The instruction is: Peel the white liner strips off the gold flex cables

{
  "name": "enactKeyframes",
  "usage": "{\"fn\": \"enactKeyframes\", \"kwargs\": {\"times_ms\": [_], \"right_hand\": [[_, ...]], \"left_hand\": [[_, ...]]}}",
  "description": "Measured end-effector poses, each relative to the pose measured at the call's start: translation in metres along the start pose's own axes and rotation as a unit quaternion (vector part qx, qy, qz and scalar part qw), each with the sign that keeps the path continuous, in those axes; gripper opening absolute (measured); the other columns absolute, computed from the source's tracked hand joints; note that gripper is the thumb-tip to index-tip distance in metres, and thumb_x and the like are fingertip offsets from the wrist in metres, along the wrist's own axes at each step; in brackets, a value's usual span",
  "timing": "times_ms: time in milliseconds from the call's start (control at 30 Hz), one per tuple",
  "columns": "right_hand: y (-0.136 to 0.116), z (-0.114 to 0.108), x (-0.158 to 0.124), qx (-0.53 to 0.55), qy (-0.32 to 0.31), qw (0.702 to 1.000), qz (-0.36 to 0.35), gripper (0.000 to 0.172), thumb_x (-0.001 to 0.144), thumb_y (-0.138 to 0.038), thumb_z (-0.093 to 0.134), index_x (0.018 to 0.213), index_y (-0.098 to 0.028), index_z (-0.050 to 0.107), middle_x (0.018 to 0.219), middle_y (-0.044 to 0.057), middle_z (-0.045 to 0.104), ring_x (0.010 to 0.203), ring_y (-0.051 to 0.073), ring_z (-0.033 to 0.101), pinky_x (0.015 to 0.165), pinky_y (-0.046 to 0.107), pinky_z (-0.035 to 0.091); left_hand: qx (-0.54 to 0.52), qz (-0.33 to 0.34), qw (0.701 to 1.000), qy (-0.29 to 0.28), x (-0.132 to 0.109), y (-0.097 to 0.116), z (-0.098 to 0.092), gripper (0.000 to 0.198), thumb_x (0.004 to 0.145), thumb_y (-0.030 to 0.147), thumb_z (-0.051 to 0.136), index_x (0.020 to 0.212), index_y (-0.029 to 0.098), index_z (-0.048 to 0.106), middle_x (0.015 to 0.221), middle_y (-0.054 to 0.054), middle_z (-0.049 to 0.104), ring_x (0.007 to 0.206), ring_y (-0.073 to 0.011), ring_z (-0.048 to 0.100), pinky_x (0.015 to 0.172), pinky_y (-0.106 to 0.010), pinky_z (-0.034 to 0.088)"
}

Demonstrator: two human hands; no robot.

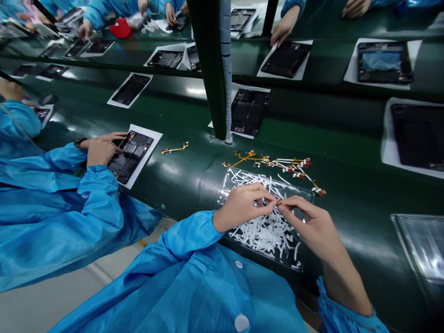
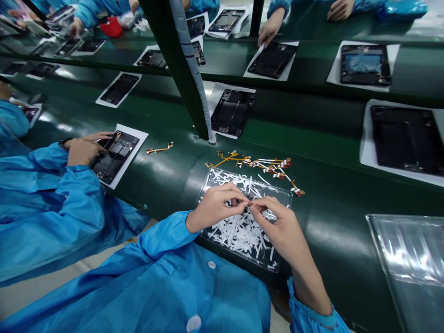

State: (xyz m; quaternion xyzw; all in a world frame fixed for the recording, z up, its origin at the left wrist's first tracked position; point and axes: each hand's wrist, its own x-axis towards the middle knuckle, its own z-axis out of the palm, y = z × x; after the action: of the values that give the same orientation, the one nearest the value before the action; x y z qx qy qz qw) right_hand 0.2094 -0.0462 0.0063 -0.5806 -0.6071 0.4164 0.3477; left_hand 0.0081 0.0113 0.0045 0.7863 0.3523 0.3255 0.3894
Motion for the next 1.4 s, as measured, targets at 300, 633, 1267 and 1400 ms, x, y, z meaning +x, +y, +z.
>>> {"fn": "enactKeyframes", "kwargs": {"times_ms": [300,633,1267,1400], "right_hand": [[0.001,-0.045,-0.014,-0.023,0.088,0.996,0.01,0.018,0.09,-0.042,0.072,0.104,-0.03,0.077,0.1,0.005,0.07,0.078,0.019,0.072,0.068,0.03,0.058],[-0.027,-0.039,-0.002,-0.118,0.008,0.992,-0.041,0.058,0.089,-0.058,0.068,0.139,-0.028,0.063,0.08,0.001,0.071,0.062,0.016,0.069,0.063,0.028,0.063],[-0.024,-0.016,0.006,-0.225,0.062,0.957,-0.17,0.012,0.099,-0.028,0.057,0.099,-0.023,0.067,0.093,0.004,0.071,0.083,0.019,0.068,0.077,0.033,0.053],[-0.018,-0.007,0.006,-0.342,0.115,0.908,-0.212,0.008,0.096,-0.02,0.056,0.095,-0.02,0.064,0.09,0.004,0.072,0.077,0.017,0.068,0.068,0.03,0.048]], "left_hand": [[0.151,-0.038,0.988,0.021,0.003,-0.016,-0.007,0.005,0.089,0.018,0.061,0.088,0.018,0.066,0.096,0.001,0.068,0.075,-0.0091,0.064,0.063,-0.022,0.045],[-0.098,0.011,0.992,-0.081,0.014,0.012,-0.002,0.023,0.094,0.036,0.069,0.111,0.021,0.072,0.106,-0.005,0.072,0.087,-0.0136,0.067,0.075,-0.027,0.056],[-0.059,-0.025,0.998,0.017,0.011,0.003,0.005,0.01,0.089,0.025,0.072,0.093,0.017,0.075,0.085,-0.002,0.069,0.068,-0.0102,0.06,0.068,-0.027,0.05],[-0.095,-0.042,0.994,0.022,0.011,-0.001,0.007,0.011,0.088,0.029,0.074,0.088,0.018,0.076,0.078,-0.001,0.067,0.069,-0.0105,0.059,0.065,-0.025,0.048]]}}
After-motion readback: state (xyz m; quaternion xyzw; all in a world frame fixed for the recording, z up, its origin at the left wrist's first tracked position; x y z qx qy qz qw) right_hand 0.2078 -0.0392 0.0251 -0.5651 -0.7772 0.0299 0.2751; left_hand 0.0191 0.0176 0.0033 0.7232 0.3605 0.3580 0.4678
